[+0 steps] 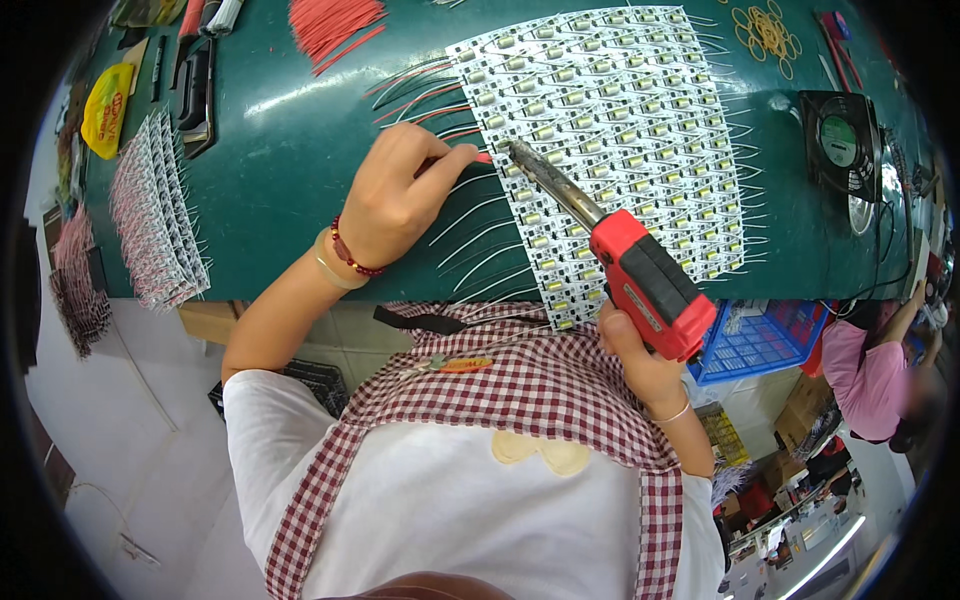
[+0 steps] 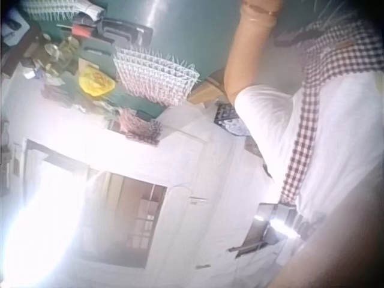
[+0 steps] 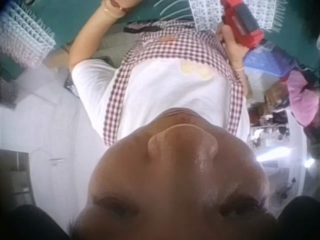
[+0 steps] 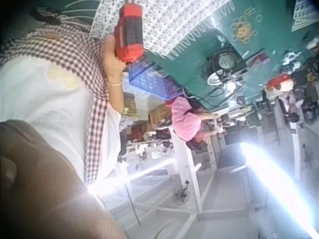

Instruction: The person attaches wires to an LED board by picking up wires by hand and soldering them onto the board with a soldering tool.

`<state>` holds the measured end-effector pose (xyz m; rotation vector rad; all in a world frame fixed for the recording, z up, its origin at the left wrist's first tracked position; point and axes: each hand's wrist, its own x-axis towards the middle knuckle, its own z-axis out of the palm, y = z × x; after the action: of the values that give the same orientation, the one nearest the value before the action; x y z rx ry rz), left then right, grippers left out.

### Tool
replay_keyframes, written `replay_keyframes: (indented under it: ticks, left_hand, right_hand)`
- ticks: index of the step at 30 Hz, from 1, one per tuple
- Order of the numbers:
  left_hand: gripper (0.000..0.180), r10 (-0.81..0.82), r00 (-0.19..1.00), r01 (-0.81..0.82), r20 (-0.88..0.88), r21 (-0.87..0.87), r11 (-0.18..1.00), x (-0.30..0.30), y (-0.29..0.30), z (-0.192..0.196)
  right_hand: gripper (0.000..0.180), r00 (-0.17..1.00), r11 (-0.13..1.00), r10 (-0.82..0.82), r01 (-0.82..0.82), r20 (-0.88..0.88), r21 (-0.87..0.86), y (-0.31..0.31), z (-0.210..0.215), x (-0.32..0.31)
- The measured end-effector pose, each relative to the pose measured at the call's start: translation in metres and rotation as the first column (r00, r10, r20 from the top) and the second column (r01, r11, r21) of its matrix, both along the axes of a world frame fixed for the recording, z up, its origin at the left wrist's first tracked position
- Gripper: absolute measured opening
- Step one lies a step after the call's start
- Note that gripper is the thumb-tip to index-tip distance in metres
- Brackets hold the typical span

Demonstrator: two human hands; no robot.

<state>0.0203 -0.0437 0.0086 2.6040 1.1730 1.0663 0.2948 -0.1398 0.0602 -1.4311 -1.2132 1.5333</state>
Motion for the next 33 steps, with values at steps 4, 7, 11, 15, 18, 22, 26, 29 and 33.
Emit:
replay_keyframes:
  ticks: [4, 7, 11, 15, 18, 22, 26, 29, 33]
  left_hand:
    - [0.023, -0.005, 1.0, 0.005, 0.002, -0.07, 0.998, 0.003, -0.006, -0.006]
    - [0.023, -0.005, 1.0, 0.005, 0.001, -0.082, 0.997, 0.003, -0.007, -0.009]
    - [0.024, -0.007, 1.0, 0.007, 0.0, -0.088, 0.996, 0.004, -0.008, -0.01]
    - [0.025, -0.005, 1.0, 0.004, -0.016, -0.106, 0.994, 0.003, -0.007, -0.01]
    - [0.025, -0.011, 1.0, 0.01, -0.002, -0.103, 0.995, 0.003, -0.007, -0.011]
    - [0.023, -0.002, 1.0, 0.001, -0.005, -0.111, 0.994, 0.004, -0.006, -0.01]
    - [0.023, -0.001, 1.0, 0.0, -0.015, -0.106, 0.994, 0.004, -0.006, -0.011]
    - [0.022, 0.004, 1.0, -0.006, -0.017, -0.072, 0.997, 0.004, -0.006, -0.011]
    - [0.022, -0.003, 0.999, 0.001, -0.036, -0.057, 0.998, 0.004, -0.005, -0.011]
  right_hand:
    - [0.04, 1.0, 1.0, 0.012, -0.012, -0.006, -0.02, -0.002, -0.007, 0.001]
    - [0.037, 1.0, 0.999, 0.011, -0.012, -0.016, -0.05, -0.002, -0.007, -0.001]
    - [0.031, 1.0, 0.998, 0.004, -0.002, 0.03, -0.067, -0.004, -0.007, 0.0]
    - [0.021, 0.993, 0.997, 0.066, -0.061, 0.099, -0.05, -0.005, -0.01, 0.003]
    - [0.014, 0.981, 0.993, 0.11, -0.103, 0.157, -0.056, -0.008, -0.018, 0.01]
    - [0.015, 0.982, 0.993, 0.113, -0.107, 0.149, -0.048, -0.007, -0.017, 0.007]
    - [0.031, 0.995, 1.0, 0.023, -0.022, 0.093, -0.011, -0.008, -0.009, 0.001]
    - [0.036, 0.996, 0.999, 0.028, -0.026, 0.084, -0.024, -0.009, -0.008, 0.005]
    - [0.029, 0.998, 0.997, 0.044, -0.041, 0.047, -0.063, -0.004, -0.004, 0.002]
